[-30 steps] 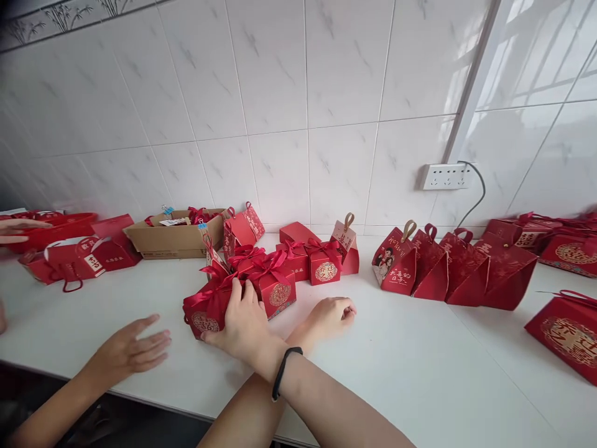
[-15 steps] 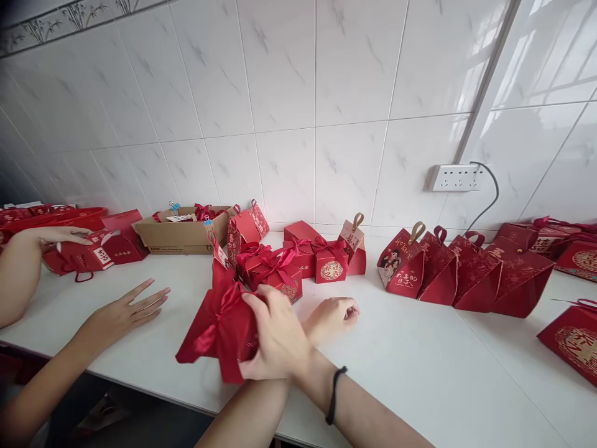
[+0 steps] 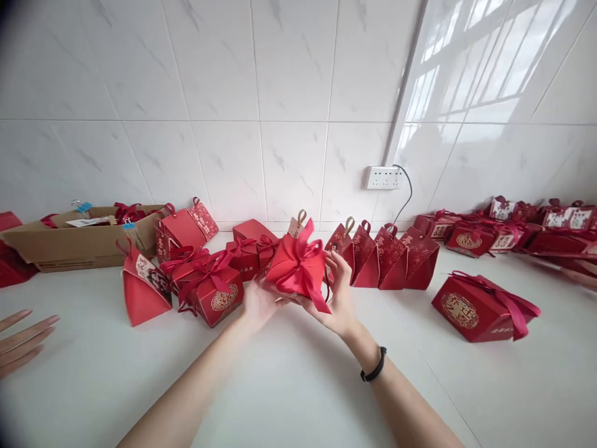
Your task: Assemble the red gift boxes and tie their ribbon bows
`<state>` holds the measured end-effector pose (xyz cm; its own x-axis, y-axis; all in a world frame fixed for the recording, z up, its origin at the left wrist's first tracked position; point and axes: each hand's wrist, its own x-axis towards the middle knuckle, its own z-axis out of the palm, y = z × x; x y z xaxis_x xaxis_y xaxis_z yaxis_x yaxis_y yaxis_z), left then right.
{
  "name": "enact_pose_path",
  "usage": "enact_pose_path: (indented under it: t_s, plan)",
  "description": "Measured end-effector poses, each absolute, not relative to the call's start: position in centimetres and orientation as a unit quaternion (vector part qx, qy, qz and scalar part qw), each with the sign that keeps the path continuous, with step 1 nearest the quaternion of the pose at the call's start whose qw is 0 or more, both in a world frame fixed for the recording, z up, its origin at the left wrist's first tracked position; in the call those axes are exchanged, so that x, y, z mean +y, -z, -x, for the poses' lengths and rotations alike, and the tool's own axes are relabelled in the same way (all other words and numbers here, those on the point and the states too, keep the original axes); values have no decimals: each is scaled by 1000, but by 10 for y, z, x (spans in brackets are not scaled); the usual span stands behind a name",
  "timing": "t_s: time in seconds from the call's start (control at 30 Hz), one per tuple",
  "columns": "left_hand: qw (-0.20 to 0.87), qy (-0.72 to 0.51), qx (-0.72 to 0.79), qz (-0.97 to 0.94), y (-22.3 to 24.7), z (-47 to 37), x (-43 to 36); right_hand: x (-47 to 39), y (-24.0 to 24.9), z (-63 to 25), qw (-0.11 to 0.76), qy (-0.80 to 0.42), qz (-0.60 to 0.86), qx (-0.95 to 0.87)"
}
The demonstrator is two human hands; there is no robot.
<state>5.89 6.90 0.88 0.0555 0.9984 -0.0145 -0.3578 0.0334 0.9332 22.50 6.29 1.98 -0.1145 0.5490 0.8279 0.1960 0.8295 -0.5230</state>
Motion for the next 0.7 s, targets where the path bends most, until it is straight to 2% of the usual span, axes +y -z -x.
enact_pose_path:
  t_s: [0.1, 0.2, 0.37, 0.57, 0.7]
  plan:
    - [696, -498, 340, -392, -13, -48, 71, 64, -18, -237, 539, -216, 242, -777]
    - [735, -459, 292, -404, -15, -41, 66, 71, -17, -242, 542, -181, 268, -776]
    - [617, -523, 327, -488, -5, -58, 66, 85, -13, -243, 606, -168, 360, -689]
    - [476, -554, 350, -587, -2, -60, 70, 82, -15, -242, 616, -201, 317, -693]
    - [467, -584, 390, -538, -2, -60, 73, 80, -15, -240, 619, -216, 291, -697]
